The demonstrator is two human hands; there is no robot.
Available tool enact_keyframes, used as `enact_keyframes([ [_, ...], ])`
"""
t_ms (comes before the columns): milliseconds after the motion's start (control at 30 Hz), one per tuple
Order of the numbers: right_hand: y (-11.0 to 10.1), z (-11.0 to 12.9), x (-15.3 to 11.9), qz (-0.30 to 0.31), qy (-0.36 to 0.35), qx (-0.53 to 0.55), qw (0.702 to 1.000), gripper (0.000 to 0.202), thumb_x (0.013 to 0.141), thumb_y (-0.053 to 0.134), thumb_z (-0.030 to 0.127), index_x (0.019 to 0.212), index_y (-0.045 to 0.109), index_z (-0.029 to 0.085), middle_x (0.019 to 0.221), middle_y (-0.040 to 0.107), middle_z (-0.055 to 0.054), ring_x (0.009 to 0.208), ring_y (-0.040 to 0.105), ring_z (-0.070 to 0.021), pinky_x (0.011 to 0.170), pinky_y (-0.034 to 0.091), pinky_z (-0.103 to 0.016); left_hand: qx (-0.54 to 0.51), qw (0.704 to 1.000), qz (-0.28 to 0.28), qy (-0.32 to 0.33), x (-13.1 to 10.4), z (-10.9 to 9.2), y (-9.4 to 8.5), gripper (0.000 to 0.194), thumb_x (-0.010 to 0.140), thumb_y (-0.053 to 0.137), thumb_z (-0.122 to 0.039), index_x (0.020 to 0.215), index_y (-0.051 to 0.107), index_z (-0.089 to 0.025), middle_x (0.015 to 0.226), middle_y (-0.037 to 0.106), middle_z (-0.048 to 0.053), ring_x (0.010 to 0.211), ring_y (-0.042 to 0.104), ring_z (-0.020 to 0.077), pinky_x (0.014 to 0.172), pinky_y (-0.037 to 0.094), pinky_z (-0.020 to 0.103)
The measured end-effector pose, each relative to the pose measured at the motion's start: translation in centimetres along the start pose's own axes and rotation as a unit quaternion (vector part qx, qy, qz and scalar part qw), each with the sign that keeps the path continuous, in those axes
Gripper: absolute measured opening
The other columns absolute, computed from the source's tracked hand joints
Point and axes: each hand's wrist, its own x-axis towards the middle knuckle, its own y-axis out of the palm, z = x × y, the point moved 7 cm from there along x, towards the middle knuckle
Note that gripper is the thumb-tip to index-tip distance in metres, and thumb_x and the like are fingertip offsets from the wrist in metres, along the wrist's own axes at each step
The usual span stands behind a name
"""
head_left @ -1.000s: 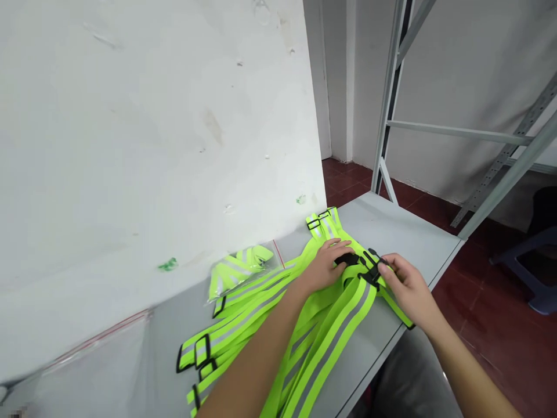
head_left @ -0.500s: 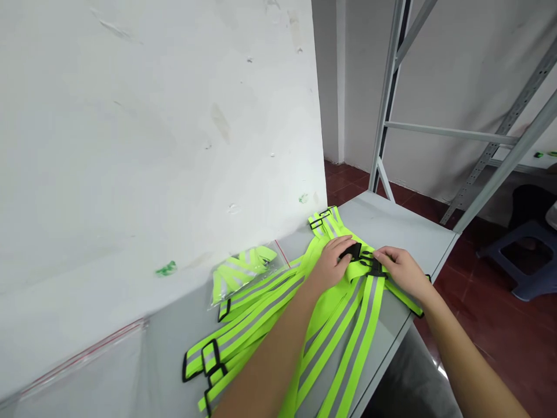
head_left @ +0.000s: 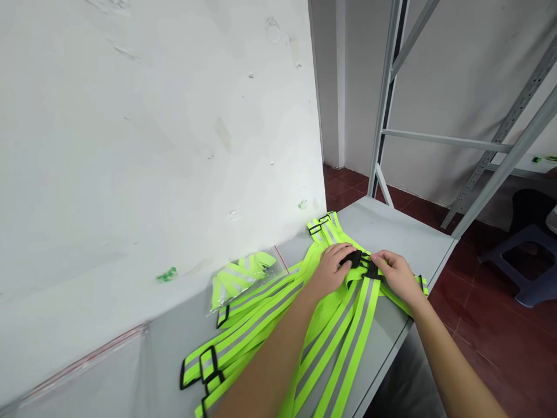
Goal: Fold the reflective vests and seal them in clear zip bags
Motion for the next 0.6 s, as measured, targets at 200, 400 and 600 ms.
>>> enact_keyframes([
  [200, 0.1, -1.2, 0.1, -0.013, 0.0, 0.044, 0.999, 0.037, 0.082, 0.055, 0.053, 0.076, 0.063, 0.017, 0.07, 0.06, -0.001, 0.066, 0.05, -0.0159, 0.063, 0.038, -0.026, -0.048, 0.998, -0.013, -0.026, -0.1, 0.7, -0.1, 0.036, 0.09, 0.043, -0.022, 0.123, 0.055, -0.026, 0.131, 0.055, 0.003, 0.126, 0.045, 0.0196, 0.109, 0.035, 0.038],
  [400, 0.6, -2.0, -0.1, -0.026, 0.0, 0.061, 0.998, 0.036, 0.083, 0.056, 0.052, 0.078, 0.063, 0.017, 0.068, 0.058, 0.001, 0.065, 0.049, -0.0153, 0.062, 0.037, -0.026, -0.017, 1.0, -0.007, -0.013, -0.3, 0.3, 0.0, 0.036, 0.09, 0.043, -0.021, 0.123, 0.056, -0.026, 0.131, 0.055, 0.003, 0.125, 0.044, 0.0197, 0.111, 0.032, 0.04],
  [600, 0.6, -2.2, -0.1, -0.026, -0.001, 0.072, 0.997, 0.036, 0.083, 0.056, 0.052, 0.078, 0.063, 0.017, 0.071, 0.061, -0.001, 0.069, 0.052, -0.0167, 0.065, 0.039, -0.026, 0.006, 1.0, -0.003, -0.013, -0.2, 0.0, -0.1, 0.035, 0.09, 0.042, -0.02, 0.121, 0.057, -0.026, 0.129, 0.056, 0.003, 0.124, 0.045, 0.0208, 0.11, 0.033, 0.04],
])
